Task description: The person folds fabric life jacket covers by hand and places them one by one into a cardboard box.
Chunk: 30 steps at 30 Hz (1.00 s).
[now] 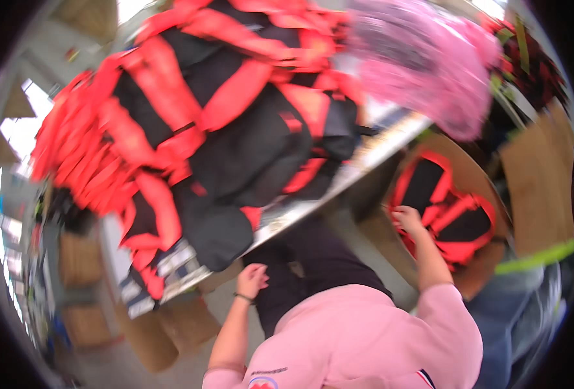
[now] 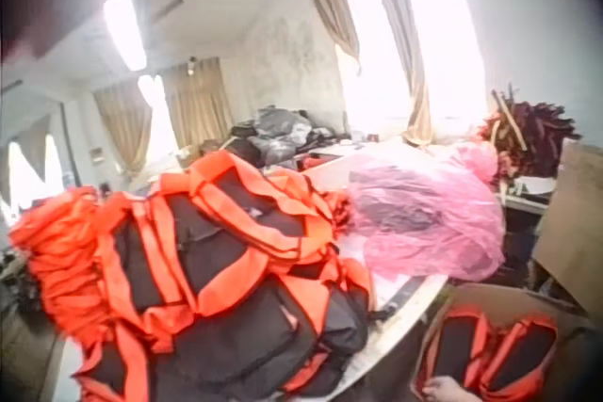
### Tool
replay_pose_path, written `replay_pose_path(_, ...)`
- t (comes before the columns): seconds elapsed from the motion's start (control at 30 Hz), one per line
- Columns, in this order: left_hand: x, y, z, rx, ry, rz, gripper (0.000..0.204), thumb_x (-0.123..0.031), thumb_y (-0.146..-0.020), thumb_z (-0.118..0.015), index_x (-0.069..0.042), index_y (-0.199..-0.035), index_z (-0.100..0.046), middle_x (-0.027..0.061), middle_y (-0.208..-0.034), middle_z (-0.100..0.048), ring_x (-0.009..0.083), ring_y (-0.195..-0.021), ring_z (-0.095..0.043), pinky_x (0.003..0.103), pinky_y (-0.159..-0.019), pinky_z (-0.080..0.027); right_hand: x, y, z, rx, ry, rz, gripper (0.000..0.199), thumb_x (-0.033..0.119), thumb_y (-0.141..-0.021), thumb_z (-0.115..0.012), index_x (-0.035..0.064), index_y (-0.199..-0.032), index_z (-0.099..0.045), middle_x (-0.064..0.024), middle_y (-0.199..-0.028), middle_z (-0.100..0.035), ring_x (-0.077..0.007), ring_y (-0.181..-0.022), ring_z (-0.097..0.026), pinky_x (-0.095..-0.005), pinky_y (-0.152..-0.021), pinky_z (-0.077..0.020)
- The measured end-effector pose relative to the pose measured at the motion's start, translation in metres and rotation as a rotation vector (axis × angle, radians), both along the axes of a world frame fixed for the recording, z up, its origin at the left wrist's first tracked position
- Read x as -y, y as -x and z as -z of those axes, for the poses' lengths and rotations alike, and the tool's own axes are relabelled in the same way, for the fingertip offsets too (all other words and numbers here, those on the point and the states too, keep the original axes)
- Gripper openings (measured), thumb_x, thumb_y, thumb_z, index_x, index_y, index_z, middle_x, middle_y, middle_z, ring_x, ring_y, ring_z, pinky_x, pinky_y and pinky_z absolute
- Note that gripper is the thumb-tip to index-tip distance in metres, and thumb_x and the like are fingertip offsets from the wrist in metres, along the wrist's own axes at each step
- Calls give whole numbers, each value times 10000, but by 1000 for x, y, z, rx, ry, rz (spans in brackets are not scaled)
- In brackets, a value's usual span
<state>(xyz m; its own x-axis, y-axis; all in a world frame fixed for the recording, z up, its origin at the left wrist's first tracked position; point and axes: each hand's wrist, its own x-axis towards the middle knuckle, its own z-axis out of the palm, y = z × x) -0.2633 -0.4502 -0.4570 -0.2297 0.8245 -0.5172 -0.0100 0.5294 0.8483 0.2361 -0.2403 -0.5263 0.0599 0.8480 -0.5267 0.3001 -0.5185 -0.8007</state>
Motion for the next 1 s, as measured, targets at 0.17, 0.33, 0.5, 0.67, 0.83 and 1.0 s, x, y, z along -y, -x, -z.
replay_pose_path(0.17, 10, 21, -48, -255, -294, -207, 163, -180, -895, -589, -24, -898, -636, 7, -654, -594, 53, -546, -533, 192, -491, -432, -46, 61, -76, -160, -389, -65, 169, 69, -890, -541, 10, -1038, -595, -34, -794, -608, -79, -634, -568, -195, -555, -478)
replay_pose_path(0.33, 5, 49, -87, -547, -443, -326, 159, -175, -861, -622, -24, -814, -624, 13, -560, -570, 57, -518, -529, 220, -496, -417, -53, 146, -141, -179, -476, -307, 155, 46, -899, -516, 2, -1026, -593, -35, -777, -599, -89, -634, -561, -207, -599, -487)
replay_pose_path(0.5, 8, 54, -107, -1113, -496, -279, 482, -347, -684, -759, -130, -1070, -569, 52, -753, -502, 223, -674, -524, 355, -598, -423, -10, 243, -161, -243, -454, -649, 140, 34, -873, -541, 4, -996, -602, -41, -778, -613, -96, -656, -589, -238, -615, -494)
replay_pose_path(0.67, 9, 61, -120, -1287, -157, 186, 588, -458, -640, -742, -169, -1131, -598, 79, -980, -494, 251, -948, -478, 445, -813, -358, 33, 307, -172, -192, -417, -1028, 185, 71, -855, -568, -22, -1012, -602, -127, -828, -662, -164, -701, -646, -280, -660, -507)
replay_pose_path(0.83, 10, 85, -105, -1359, -433, 177, 325, -236, -692, -713, -124, -991, -653, 65, -872, -548, 242, -890, -542, 406, -806, -404, 55, 344, -169, -205, -418, -1284, 193, 78, -856, -582, -8, -1027, -610, -83, -829, -654, -140, -714, -631, -270, -676, -503)
replay_pose_path(1.0, 7, 113, -221, -1225, -794, -266, 140, -88, -724, -660, -93, -864, -657, 74, -747, -559, 268, -747, -537, 363, -697, -409, 37, 345, -186, -268, -302, -1229, 198, 82, -856, -583, -8, -1030, -611, -82, -819, -650, -128, -716, -629, -261, -678, -499)
